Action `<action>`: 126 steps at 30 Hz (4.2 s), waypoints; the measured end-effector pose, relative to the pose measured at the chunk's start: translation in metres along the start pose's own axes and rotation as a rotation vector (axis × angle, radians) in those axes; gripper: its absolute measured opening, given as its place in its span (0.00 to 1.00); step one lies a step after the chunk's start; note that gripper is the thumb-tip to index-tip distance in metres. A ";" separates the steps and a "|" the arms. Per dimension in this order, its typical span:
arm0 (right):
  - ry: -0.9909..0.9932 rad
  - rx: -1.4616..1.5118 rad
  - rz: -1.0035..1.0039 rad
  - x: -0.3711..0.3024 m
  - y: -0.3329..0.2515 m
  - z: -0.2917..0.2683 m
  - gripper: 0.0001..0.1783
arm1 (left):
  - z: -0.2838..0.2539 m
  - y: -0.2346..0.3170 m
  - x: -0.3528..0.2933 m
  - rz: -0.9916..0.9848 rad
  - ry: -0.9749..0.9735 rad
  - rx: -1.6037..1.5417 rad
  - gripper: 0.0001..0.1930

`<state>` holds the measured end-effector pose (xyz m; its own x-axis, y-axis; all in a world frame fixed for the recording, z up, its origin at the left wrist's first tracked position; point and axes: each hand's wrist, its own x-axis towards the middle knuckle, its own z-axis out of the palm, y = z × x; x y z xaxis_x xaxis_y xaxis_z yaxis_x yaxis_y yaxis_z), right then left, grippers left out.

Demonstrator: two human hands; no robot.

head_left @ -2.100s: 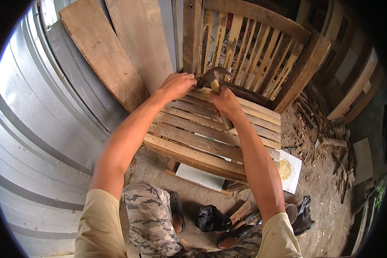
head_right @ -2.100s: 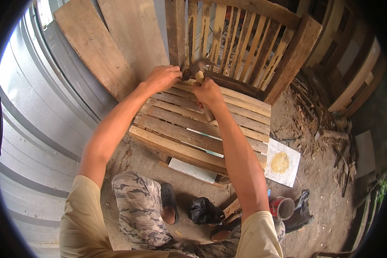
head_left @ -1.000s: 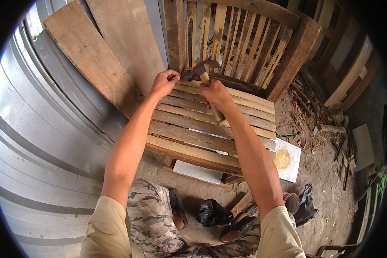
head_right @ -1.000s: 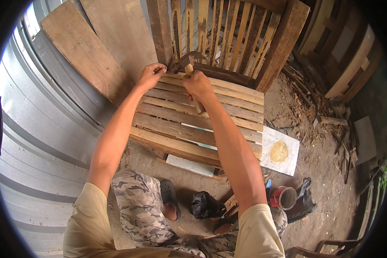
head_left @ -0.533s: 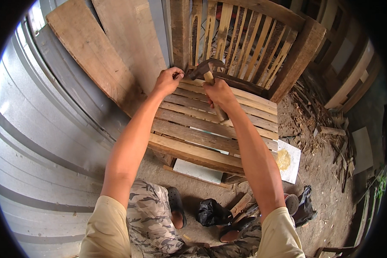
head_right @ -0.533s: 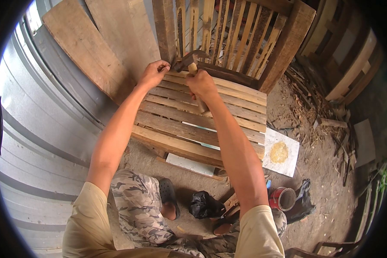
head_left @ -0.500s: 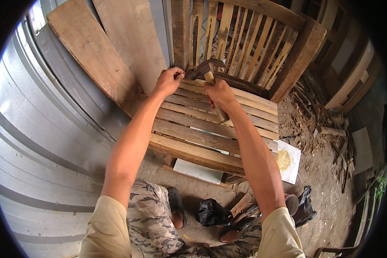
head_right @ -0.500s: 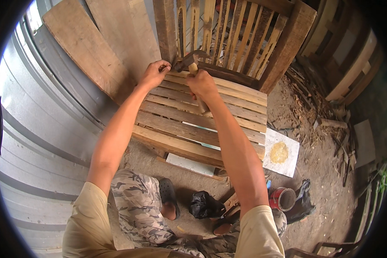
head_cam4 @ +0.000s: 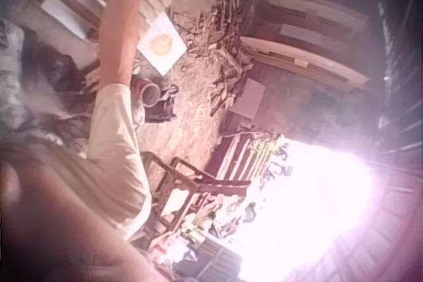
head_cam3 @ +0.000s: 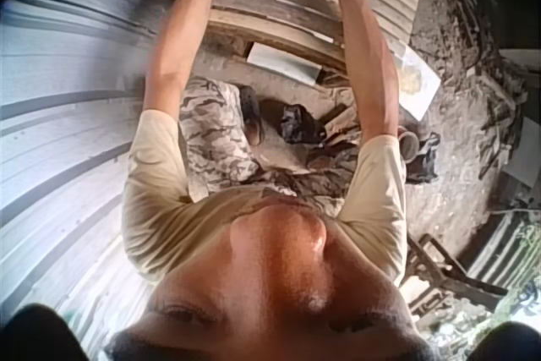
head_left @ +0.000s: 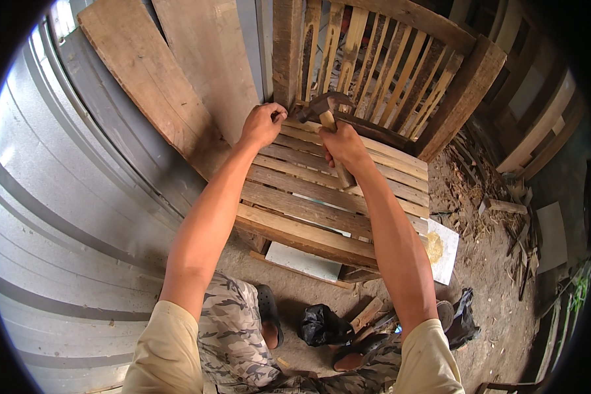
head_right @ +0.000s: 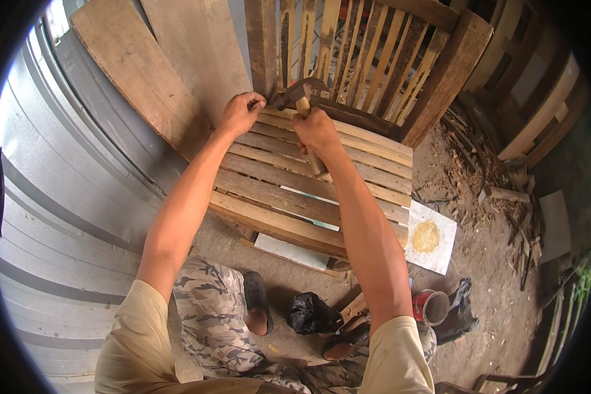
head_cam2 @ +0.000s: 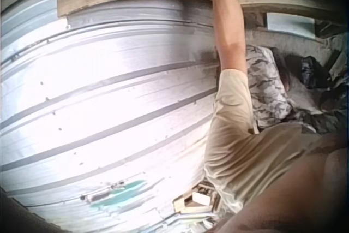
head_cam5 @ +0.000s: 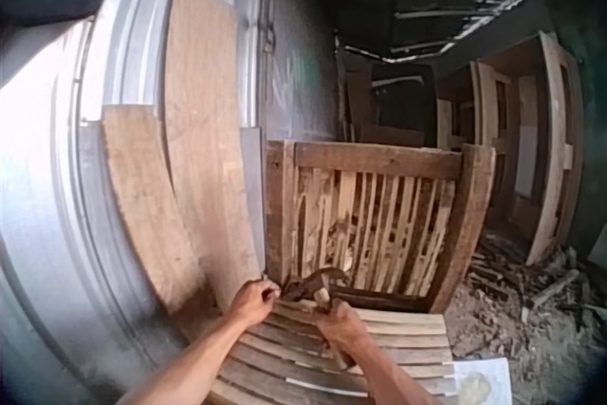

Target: The person repairs a wooden chair by hammering nails into the seat slats and backrest. They adjust the chair's position, flip it over, and use a saw to trim a protruding nail.

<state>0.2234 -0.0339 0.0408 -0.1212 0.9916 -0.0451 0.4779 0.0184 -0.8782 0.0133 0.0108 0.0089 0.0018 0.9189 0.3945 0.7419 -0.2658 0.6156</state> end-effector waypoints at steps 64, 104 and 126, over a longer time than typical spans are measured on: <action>0.285 -0.461 -0.429 -0.006 -0.028 0.030 0.20 | 0.011 -0.012 0.003 0.095 0.116 0.021 0.08; 0.349 -0.394 -0.387 -0.008 -0.024 0.031 0.22 | 0.011 -0.029 0.008 0.123 0.117 -0.109 0.08; 0.278 -0.372 -0.466 -0.029 -0.053 0.026 0.23 | 0.016 -0.051 0.024 -0.540 0.080 -0.319 0.23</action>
<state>0.1789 -0.0668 0.0768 -0.1825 0.8643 0.4687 0.7050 0.4473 -0.5504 -0.0139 0.0508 -0.0241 -0.3762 0.9264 0.0133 0.3878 0.1444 0.9103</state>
